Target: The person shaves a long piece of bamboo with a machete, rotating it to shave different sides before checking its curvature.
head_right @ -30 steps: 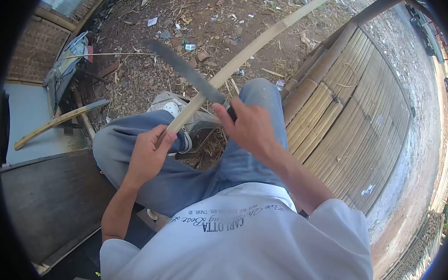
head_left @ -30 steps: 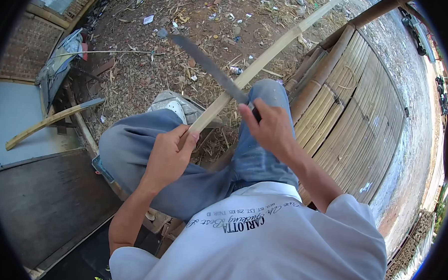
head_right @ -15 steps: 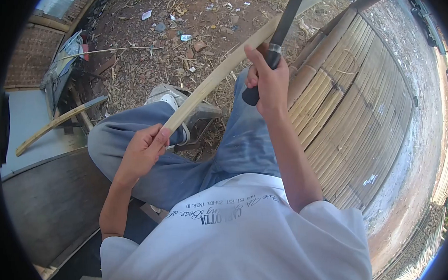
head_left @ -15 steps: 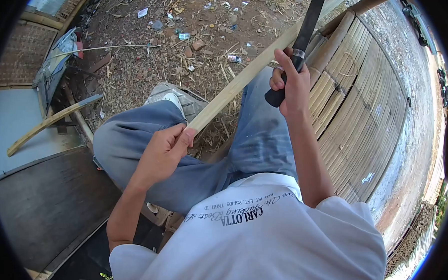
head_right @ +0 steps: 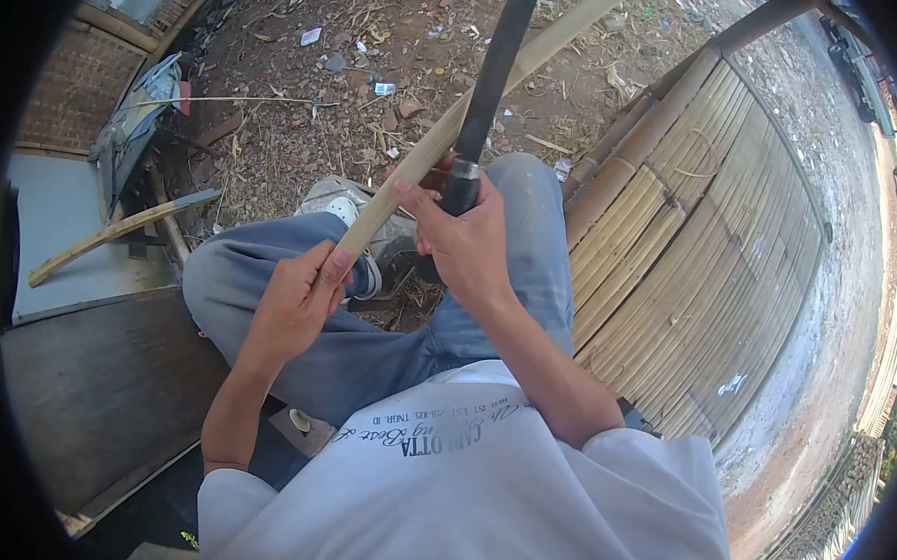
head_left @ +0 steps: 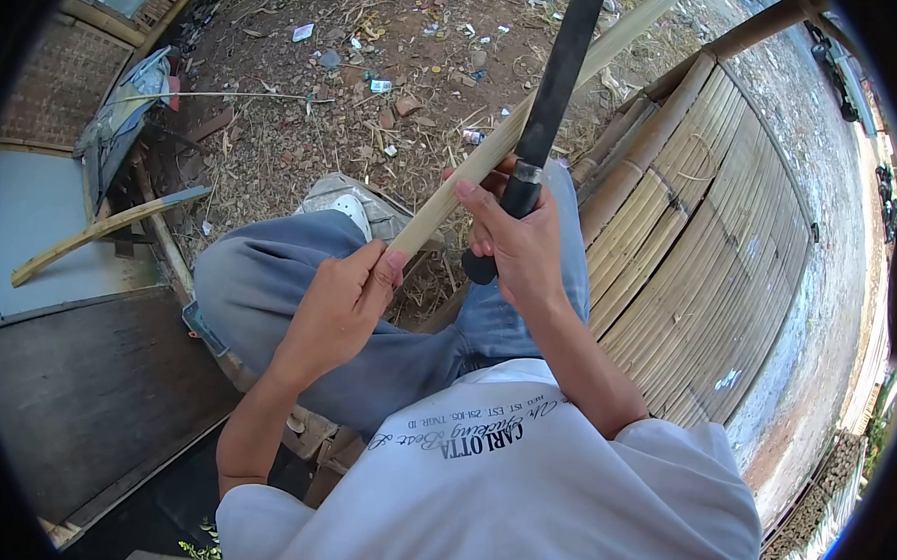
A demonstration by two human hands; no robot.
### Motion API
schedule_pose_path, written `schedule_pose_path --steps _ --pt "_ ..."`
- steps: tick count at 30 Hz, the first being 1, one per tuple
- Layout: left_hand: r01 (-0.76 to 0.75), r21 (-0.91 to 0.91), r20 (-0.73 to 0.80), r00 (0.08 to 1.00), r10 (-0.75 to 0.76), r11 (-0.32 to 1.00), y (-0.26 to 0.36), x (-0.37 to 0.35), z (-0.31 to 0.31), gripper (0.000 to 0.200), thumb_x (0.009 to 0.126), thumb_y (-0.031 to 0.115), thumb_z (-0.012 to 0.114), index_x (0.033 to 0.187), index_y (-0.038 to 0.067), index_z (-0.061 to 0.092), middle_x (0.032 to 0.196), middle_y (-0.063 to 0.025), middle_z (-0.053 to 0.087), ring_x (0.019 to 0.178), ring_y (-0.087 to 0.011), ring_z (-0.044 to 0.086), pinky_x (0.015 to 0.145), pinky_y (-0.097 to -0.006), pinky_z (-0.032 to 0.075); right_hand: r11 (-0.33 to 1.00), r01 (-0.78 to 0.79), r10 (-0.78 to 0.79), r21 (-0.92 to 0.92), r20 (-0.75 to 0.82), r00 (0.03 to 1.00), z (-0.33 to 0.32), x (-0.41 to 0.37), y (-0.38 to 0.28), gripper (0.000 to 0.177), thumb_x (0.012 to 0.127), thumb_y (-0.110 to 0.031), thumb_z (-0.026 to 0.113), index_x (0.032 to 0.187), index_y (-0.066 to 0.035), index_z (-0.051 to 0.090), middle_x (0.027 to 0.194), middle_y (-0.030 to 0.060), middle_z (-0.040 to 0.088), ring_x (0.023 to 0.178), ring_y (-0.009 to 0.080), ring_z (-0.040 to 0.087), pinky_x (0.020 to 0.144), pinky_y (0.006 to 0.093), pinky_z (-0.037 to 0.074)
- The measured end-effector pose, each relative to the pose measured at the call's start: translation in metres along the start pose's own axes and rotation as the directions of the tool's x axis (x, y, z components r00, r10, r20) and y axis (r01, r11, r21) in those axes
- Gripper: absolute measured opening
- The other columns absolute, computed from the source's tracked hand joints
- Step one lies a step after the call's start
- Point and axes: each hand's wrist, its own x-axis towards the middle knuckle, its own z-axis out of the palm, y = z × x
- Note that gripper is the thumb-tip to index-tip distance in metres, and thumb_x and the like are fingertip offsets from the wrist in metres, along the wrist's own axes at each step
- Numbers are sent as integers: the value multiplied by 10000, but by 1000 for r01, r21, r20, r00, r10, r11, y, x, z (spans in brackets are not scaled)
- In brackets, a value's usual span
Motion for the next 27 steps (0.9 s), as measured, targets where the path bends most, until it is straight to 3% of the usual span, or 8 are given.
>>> schedule_pose_path --steps 10,13,16,18,19,21,24,27 --pt "-93 35 -27 995 94 995 -21 -16 5 340 1027 252 480 828 -22 513 525 -105 440 458 -156 383 457 -338 315 995 95 -96 -14 -55 994 -11 10 -7 278 883 -173 710 1019 11 550 872 125 705 461 33 448 431 206 385" --pt "-108 141 -98 988 122 984 -15 -9 10 328 1021 253 492 832 -15 503 531 -136 465 431 -236 427 448 -372 319 977 4 -28 -213 -111 993 -10 1 -1 275 889 -205 704 997 2 559 772 74 686 476 36 469 435 222 384" --pt "-104 273 -176 972 156 956 -19 -8 13 299 1014 237 503 842 -7 509 554 -171 510 449 -333 488 450 -421 340 814 -35 30 -579 -19 999 -16 -7 -1 296 895 -255 692 958 -4 547 656 83 642 462 151 523 450 288 409" --pt "-116 327 -203 961 189 938 -24 -6 17 279 1009 224 508 849 -4 517 572 -187 538 475 -378 522 455 -446 359 516 163 40 -841 214 976 -13 -20 2 295 874 -250 681 919 -10 516 624 152 618 507 326 574 498 398 448" --pt "-151 373 -245 936 254 916 -25 -5 20 270 1004 219 514 845 1 519 589 -189 558 508 -389 551 465 -456 382 517 161 39 -841 211 977 -12 -26 8 295 874 -250 681 919 -10 516 624 152 618 507 326 574 498 398 448" --pt "-184 421 -279 905 320 888 -26 -5 24 261 999 214 520 841 6 520 607 -192 578 542 -399 580 474 -466 406 236 488 -48 -840 492 869 -10 -33 21 275 839 -189 680 925 -20 481 582 157 549 527 363 574 516 455 427" --pt "-166 486 -294 893 340 858 -29 -8 23 257 995 218 521 836 17 514 639 -191 606 574 -408 598 484 -472 441 22 444 40 -896 445 895 -22 -9 5 260 818 -204 656 879 -6 500 655 208 615 635 417 617 595 502 471" --pt "-118 482 -275 920 278 868 -37 -10 23 267 1003 231 503 836 23 506 646 -189 609 573 -406 598 479 -476 443 -144 199 -202 -969 226 953 -62 61 -29 226 837 -201 619 816 11 544 655 204 613 638 414 623 599 486 472"
